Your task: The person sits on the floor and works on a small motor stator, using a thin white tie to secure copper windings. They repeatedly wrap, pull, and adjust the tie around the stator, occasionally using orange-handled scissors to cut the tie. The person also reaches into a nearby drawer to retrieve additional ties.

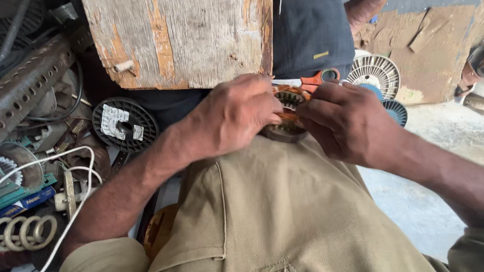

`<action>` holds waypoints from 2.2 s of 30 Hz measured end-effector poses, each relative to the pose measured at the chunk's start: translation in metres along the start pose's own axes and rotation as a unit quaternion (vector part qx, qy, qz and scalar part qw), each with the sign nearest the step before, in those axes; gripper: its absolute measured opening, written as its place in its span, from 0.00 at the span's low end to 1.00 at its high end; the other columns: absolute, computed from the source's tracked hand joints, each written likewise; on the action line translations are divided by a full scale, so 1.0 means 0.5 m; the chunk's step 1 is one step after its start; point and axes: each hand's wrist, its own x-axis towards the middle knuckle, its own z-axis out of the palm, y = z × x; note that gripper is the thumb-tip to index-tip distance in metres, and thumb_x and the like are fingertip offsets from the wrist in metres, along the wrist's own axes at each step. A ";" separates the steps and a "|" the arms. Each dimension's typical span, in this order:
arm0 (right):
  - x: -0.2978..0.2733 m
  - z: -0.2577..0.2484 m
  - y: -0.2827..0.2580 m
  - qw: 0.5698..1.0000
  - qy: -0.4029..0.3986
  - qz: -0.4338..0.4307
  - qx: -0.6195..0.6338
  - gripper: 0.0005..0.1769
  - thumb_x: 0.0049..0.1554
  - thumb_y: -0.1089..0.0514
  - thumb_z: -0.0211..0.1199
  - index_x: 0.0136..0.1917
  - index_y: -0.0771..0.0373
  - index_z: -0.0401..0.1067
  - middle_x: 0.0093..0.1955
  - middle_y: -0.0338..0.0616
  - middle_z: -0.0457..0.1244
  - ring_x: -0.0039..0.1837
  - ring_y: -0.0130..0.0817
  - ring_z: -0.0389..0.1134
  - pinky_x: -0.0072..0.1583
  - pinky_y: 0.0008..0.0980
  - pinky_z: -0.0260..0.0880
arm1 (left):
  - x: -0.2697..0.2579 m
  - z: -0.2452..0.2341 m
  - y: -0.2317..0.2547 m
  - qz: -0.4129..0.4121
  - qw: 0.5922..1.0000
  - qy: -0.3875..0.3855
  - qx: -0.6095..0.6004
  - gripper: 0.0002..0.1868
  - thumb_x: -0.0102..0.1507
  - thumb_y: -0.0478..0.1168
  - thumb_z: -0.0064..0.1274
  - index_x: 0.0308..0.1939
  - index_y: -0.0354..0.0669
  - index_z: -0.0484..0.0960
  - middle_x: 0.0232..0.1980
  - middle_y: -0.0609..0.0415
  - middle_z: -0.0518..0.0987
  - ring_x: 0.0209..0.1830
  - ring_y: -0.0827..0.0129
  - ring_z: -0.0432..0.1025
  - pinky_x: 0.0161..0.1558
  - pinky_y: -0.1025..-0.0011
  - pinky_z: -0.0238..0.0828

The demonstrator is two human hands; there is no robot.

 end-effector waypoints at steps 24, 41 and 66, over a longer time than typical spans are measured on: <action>0.057 -0.012 0.223 0.985 0.160 0.031 -0.052 0.13 0.55 0.60 0.77 0.54 0.59 0.83 0.55 0.45 0.67 0.61 0.43 0.67 0.63 0.49 0.65 | 0.165 -0.011 -0.208 0.071 0.996 0.044 0.043 0.10 0.61 0.36 0.71 0.43 0.39 0.87 0.46 0.53 0.79 0.49 0.65 0.75 0.50 0.72 0.80; 0.031 0.018 0.286 0.975 0.174 -0.050 -0.132 0.11 0.57 0.63 0.79 0.54 0.58 0.83 0.55 0.40 0.66 0.64 0.43 0.64 0.65 0.43 0.67 | 0.187 -0.016 -0.280 0.026 1.000 -0.009 0.004 0.07 0.65 0.34 0.69 0.46 0.45 0.89 0.38 0.56 0.81 0.37 0.70 0.76 0.39 0.74 0.78; 0.048 0.017 0.214 0.980 0.173 0.087 -0.043 0.25 0.53 0.57 0.83 0.61 0.60 0.78 0.59 0.51 0.62 0.64 0.48 0.65 0.65 0.45 0.68 | 0.091 0.039 -0.127 -0.100 0.983 0.153 0.007 0.23 0.59 0.39 0.71 0.50 0.44 0.73 0.49 0.49 0.77 0.47 0.66 0.74 0.44 0.69 0.75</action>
